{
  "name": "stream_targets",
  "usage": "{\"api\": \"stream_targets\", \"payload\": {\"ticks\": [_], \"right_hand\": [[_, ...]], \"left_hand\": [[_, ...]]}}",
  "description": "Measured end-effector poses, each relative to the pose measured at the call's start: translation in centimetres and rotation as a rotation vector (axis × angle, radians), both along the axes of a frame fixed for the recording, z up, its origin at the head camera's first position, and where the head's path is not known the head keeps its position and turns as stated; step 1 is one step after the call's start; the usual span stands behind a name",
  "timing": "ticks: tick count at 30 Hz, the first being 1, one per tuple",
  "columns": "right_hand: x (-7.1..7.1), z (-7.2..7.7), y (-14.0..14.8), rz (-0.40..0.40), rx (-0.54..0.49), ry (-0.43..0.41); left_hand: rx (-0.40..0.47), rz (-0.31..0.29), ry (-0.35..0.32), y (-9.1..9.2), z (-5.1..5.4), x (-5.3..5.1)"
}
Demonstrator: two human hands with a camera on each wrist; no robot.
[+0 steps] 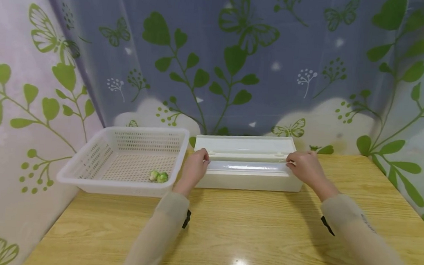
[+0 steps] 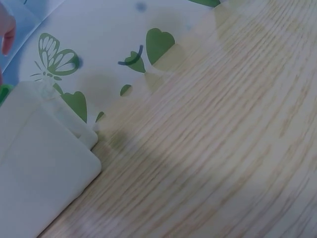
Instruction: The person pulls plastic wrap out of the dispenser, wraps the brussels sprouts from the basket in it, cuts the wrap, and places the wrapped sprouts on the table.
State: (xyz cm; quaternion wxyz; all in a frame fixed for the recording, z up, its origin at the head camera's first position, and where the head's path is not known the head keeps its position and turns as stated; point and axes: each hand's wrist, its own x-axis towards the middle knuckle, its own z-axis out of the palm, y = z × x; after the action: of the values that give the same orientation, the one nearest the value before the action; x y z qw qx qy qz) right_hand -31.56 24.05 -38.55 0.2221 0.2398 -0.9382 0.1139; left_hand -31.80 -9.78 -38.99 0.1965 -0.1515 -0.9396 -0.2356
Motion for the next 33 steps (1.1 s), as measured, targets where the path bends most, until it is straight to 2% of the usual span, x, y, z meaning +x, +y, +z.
{"api": "stream_targets", "payload": {"ticks": [3, 7, 13, 16, 21, 23, 27, 33], "right_hand": [[-0.2, 0.0, 0.1, 0.007, -0.033, 0.030], [-0.3, -0.1, 0.2, 0.012, -0.054, 0.045], [-0.5, -0.2, 0.5, 0.028, -0.071, 0.018], [-0.5, -0.2, 0.6, 0.035, -0.129, -0.047], [-0.4, 0.0, 1.0, 0.003, -0.284, -0.276], [-0.3, 0.1, 1.1, -0.007, -0.343, -0.341], [-0.3, 0.1, 1.1, -0.019, -0.384, -0.371], [-0.1, 0.1, 1.1, -0.054, -0.389, -0.345]], "left_hand": [[0.041, 0.016, -0.019, 0.1, 0.0, -0.3], [0.081, 0.005, -0.034, 0.0, -0.2, -0.4], [0.073, -0.008, 0.004, -0.2, -0.3, -0.5], [0.067, -0.008, -0.005, -0.2, -0.1, -0.5], [0.106, -0.017, -0.071, -0.4, 0.3, -0.4], [0.111, -0.022, -0.086, -0.5, 0.4, -0.4], [0.118, -0.030, -0.094, -0.6, 0.6, -0.5], [0.132, -0.044, -0.106, -0.6, 0.9, -0.5]]}}
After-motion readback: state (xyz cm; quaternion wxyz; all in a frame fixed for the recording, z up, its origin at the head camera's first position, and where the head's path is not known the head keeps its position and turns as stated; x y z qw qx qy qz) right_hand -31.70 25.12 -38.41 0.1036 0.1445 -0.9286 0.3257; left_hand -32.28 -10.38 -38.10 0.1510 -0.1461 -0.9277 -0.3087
